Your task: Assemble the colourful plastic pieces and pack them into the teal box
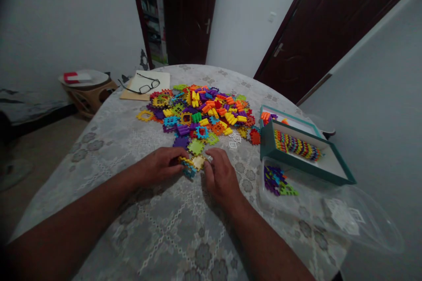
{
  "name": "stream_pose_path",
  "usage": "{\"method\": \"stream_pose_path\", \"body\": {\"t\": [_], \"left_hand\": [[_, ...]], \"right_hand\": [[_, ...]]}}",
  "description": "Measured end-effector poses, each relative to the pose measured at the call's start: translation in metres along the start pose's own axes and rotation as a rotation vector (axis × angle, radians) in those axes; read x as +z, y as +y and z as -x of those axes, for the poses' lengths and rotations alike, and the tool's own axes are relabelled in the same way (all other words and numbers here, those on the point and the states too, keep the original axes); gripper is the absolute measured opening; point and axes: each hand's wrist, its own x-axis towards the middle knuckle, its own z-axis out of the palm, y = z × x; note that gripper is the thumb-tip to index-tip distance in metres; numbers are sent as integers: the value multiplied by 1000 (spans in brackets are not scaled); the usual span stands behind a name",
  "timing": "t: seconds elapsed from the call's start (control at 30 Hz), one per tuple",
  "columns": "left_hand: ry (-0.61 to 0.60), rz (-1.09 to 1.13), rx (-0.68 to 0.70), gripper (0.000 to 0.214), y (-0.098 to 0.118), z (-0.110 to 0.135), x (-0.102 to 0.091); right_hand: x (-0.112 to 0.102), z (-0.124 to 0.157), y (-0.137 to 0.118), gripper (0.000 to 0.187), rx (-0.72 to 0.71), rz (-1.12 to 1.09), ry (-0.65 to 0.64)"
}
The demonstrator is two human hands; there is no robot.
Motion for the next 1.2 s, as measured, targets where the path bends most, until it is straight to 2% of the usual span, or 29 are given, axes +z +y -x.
{"method": "stream_pose_path", "body": {"t": [0.13, 0.27, 0.37, 0.43, 0.6, 0.8, 0.97, 1.07, 1.13, 1.2], "left_hand": [[-8, -35, 43, 22, 2, -1, -4], [-56, -42, 44, 18, 1, -3, -3], [-49, -13, -13, 21, 0, -3, -2], [-35, 3, -55, 25, -1, -3, -1], [1, 17, -71, 23, -1, -3, 1], [48, 42, -100, 40, -4, -2, 4], [-52, -20, 10, 19, -3, 0, -1], [-97, -19, 29, 18, 1, 1, -5], [-105, -21, 25, 18, 3, 2, -7], [-112, -24, 16, 18, 4, 2, -10]], "right_hand": [[4, -1, 7, 36, 44, 270, -79], [11, -3, 4, 25, 43, 324, -148], [13, -4, 3, 21, 38, 258, -118], [13, -4, 3, 19, 89, 186, -85], [12, -3, 0, 11, 194, -72, -130], [10, -2, -7, 10, 100, -164, -140], [2, -5, -5, 14, -78, -261, -227], [5, -8, 4, 22, -139, -167, -93], [13, -9, 11, 25, -110, 40, 38], [23, -9, 16, 30, -76, 242, 79]]}}
